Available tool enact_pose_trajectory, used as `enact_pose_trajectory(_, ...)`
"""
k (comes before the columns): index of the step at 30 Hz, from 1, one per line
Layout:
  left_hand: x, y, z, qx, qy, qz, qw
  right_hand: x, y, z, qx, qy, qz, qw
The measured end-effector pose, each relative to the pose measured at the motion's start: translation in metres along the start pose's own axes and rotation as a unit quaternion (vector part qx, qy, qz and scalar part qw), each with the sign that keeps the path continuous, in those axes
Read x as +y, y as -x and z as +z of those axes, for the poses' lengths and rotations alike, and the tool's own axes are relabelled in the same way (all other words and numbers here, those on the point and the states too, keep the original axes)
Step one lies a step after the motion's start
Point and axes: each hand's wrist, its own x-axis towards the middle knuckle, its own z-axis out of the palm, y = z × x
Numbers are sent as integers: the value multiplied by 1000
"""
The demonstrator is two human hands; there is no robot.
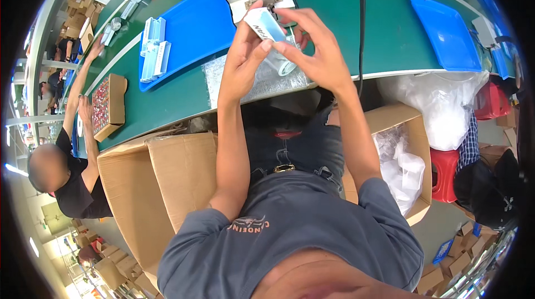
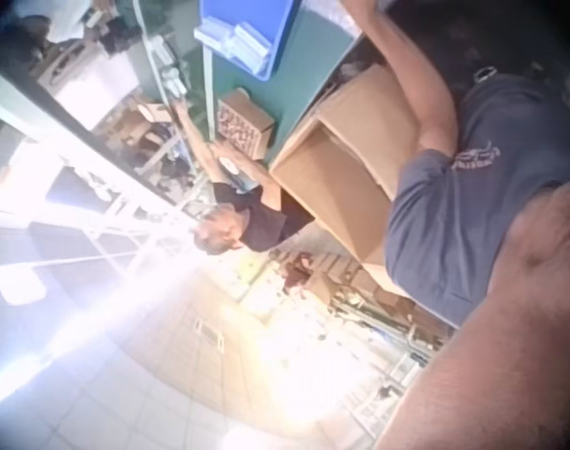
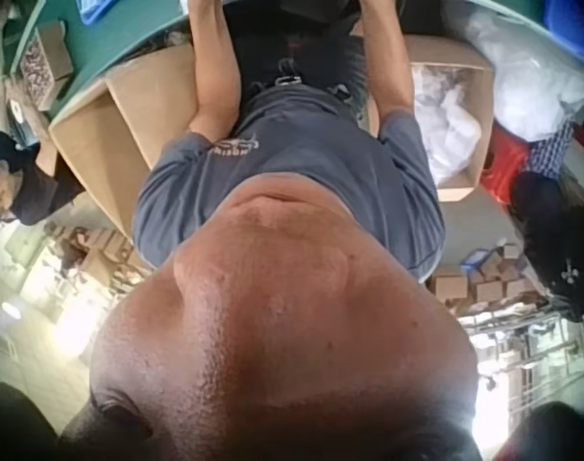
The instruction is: Assembling and inspecting small white plastic electronic components on a factory production line.
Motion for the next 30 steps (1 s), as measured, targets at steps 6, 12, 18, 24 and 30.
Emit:
enact_pose_trajectory(6, -7, 8, 2, -4, 2, -21, 1000, 6, -14, -20, -124, 36, 39, 991)
enact_pose_trajectory(12, -6, 26, 26, 58, -287, 12, 956, 2, -16, -24, -94, -25, 113, 989)
enact_pose_trajectory(18, -13, 21, 28, 105, -184, 5, 977, 7, -16, -23, -59, 16, 46, 997)
enact_pose_trajectory(24, -18, 24, 14, 66, -126, -44, 989, 7, -16, -29, -122, 39, 9, 992)
enact_pose_trajectory(30, -24, 23, 10, 37, -115, -40, 992, 20, -13, -32, -104, 19, -7, 994)
